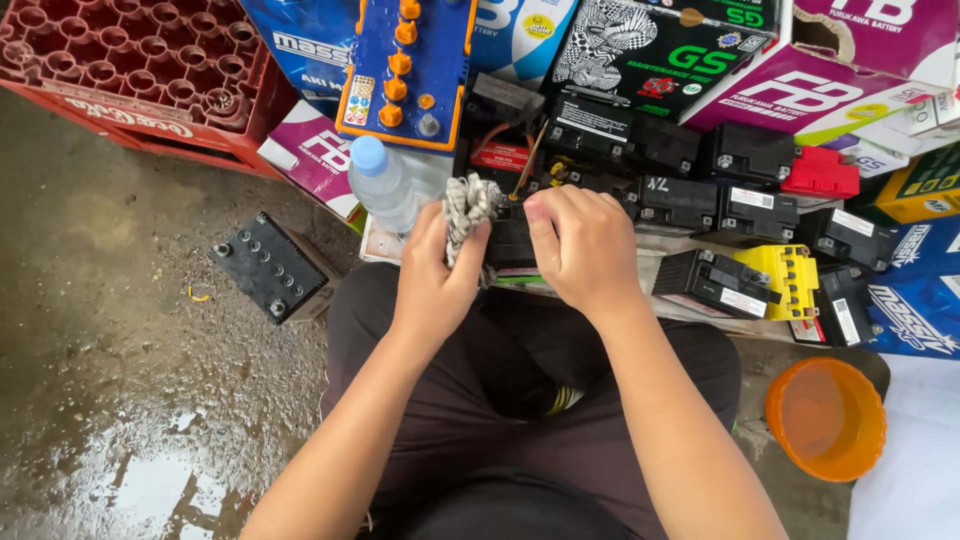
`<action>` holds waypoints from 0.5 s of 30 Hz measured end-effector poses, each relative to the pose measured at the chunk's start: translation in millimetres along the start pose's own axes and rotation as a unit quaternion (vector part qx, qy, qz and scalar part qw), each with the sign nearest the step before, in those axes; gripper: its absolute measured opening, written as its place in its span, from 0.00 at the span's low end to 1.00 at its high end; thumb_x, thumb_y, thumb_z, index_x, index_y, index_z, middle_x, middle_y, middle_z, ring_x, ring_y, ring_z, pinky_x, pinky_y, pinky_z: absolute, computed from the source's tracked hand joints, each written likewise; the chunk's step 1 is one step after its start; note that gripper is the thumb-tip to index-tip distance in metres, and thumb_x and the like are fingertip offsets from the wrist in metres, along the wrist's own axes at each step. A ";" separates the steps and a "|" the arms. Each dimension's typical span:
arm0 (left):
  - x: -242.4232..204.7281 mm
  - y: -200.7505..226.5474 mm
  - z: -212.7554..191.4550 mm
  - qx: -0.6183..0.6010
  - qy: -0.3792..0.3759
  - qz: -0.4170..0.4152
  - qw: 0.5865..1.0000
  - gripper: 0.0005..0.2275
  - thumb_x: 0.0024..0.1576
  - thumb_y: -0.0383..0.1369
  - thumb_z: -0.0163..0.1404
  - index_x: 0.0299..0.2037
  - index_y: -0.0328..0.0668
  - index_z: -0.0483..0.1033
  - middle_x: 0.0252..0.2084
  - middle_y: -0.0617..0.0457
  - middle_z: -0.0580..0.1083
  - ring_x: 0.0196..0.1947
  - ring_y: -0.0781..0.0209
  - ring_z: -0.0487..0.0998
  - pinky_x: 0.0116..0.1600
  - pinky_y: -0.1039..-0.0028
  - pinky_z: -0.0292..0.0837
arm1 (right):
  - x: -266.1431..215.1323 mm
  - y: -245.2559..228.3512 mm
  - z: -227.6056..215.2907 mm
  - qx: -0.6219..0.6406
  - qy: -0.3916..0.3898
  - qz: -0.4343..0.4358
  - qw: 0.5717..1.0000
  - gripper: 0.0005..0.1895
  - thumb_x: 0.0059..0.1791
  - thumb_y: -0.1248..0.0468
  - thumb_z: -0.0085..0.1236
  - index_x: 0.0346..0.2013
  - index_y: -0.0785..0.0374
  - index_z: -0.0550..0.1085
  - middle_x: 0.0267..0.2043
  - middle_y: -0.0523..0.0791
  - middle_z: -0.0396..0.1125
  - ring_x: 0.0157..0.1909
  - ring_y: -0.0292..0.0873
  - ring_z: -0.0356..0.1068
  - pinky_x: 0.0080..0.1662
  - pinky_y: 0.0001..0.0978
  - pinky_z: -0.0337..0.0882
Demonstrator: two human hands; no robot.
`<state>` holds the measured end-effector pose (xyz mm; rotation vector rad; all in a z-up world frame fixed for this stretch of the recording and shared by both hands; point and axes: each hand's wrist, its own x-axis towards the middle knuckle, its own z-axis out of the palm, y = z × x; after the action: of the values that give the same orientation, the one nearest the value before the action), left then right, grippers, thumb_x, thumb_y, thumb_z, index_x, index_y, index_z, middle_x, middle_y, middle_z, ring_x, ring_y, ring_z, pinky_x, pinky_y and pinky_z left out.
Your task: Cleaning and inspecting small lead-acid batteries using a cloth
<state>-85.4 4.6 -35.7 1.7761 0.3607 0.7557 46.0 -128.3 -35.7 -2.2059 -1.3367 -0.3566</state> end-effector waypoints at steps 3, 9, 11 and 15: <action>-15.5 -1.1 -3.4 0.024 -0.005 0.055 0.998 0.06 0.62 0.28 0.52 0.42 0.31 0.77 0.41 0.38 0.73 0.46 0.34 0.76 0.52 0.54 0.72 | -0.2 -0.5 -1.2 -0.004 -0.002 -0.001 1.000 0.19 0.61 0.51 0.39 0.33 0.52 0.74 0.24 0.42 0.63 0.30 0.47 0.71 0.39 0.37 0.71; -51.6 -7.3 -5.1 -0.015 -0.009 0.007 1.000 0.07 0.62 0.29 0.50 0.41 0.33 0.79 0.41 0.42 0.74 0.42 0.43 0.78 0.49 0.57 0.73 | -0.2 -0.1 0.3 -0.002 0.004 0.002 1.000 0.19 0.61 0.51 0.41 0.33 0.52 0.74 0.24 0.42 0.63 0.31 0.48 0.72 0.39 0.38 0.71; -42.1 -22.1 1.2 -0.013 0.005 0.013 1.000 0.06 0.62 0.28 0.50 0.40 0.31 0.77 0.41 0.40 0.74 0.43 0.40 0.77 0.50 0.56 0.72 | -0.5 -0.5 0.9 0.002 0.007 -0.002 1.000 0.18 0.61 0.51 0.41 0.33 0.53 0.74 0.24 0.42 0.64 0.31 0.49 0.72 0.39 0.38 0.71; -23.6 -45.6 12.3 -0.017 0.020 -0.017 1.000 0.09 0.65 0.32 0.48 0.38 0.33 0.75 0.39 0.42 0.72 0.43 0.45 0.77 0.49 0.60 0.71 | -0.7 1.5 0.5 0.010 0.008 0.003 1.000 0.18 0.60 0.50 0.43 0.34 0.53 0.74 0.23 0.42 0.63 0.30 0.47 0.71 0.39 0.37 0.71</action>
<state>-89.3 -3.0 -87.8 1.7209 0.4030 0.7699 46.9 -129.2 -36.8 -2.1861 -1.3200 -0.3566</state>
